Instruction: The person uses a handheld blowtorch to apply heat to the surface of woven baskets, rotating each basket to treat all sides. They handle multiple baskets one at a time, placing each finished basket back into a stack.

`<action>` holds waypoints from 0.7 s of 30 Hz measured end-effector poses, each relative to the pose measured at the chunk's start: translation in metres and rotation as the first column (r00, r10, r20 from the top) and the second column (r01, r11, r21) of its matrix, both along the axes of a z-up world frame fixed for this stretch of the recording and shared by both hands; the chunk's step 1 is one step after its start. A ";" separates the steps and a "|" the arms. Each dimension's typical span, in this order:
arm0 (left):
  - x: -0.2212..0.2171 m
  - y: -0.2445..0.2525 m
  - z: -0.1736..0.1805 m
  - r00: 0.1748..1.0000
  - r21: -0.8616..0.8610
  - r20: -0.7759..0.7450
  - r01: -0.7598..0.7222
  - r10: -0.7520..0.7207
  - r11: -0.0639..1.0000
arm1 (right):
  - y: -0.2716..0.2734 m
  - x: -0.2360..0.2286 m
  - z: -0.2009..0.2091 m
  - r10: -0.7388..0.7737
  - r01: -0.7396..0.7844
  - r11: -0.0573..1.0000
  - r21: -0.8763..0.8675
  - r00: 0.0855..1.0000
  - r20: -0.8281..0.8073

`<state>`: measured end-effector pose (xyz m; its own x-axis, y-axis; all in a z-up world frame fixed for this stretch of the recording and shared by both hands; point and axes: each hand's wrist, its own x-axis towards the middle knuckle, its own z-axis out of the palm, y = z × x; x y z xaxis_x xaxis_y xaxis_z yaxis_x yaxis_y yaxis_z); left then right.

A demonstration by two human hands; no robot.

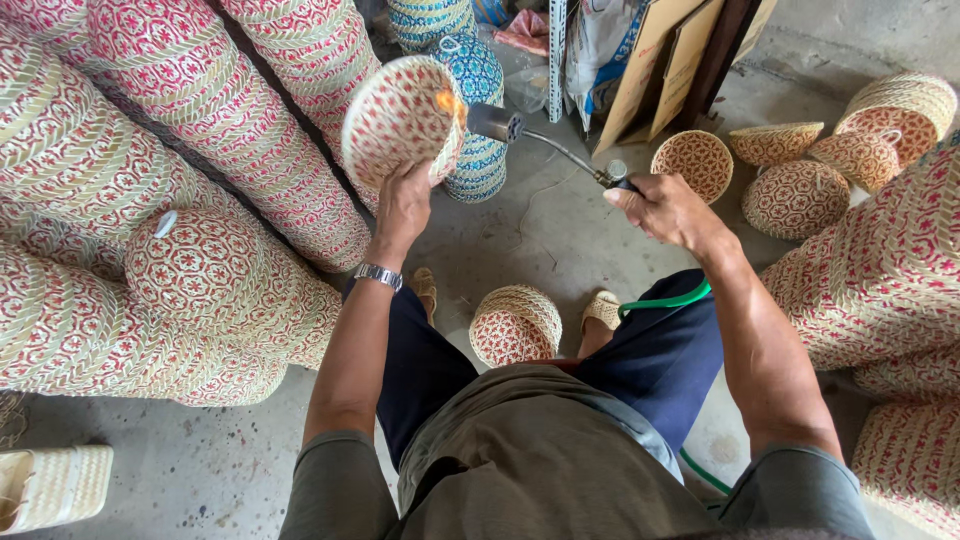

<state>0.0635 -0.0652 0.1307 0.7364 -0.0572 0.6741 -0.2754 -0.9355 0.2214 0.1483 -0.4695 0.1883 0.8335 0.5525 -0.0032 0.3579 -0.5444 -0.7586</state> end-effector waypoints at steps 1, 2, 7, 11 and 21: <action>-0.001 0.001 -0.002 0.998 0.043 -0.034 -0.044 0.045 0.998 | 0.000 0.000 -0.001 -0.009 0.009 1.000 0.004 1.000 0.029; -0.002 0.000 -0.004 0.994 0.088 -0.069 -0.084 0.090 0.993 | -0.001 -0.001 -0.004 -0.019 0.018 1.000 0.008 0.998 0.055; -0.013 0.001 -0.002 0.986 0.377 -0.018 -0.147 0.166 0.914 | 0.002 0.002 -0.006 -0.019 0.017 0.999 0.027 0.998 0.065; -0.018 -0.002 0.003 0.985 0.495 -0.036 -0.131 0.171 0.859 | 0.003 0.005 -0.005 -0.070 0.069 0.998 0.009 0.995 0.078; -0.033 -0.014 0.003 0.990 0.595 -0.089 -0.034 0.107 0.803 | 0.022 0.018 0.005 -0.022 0.013 0.999 0.040 0.970 0.241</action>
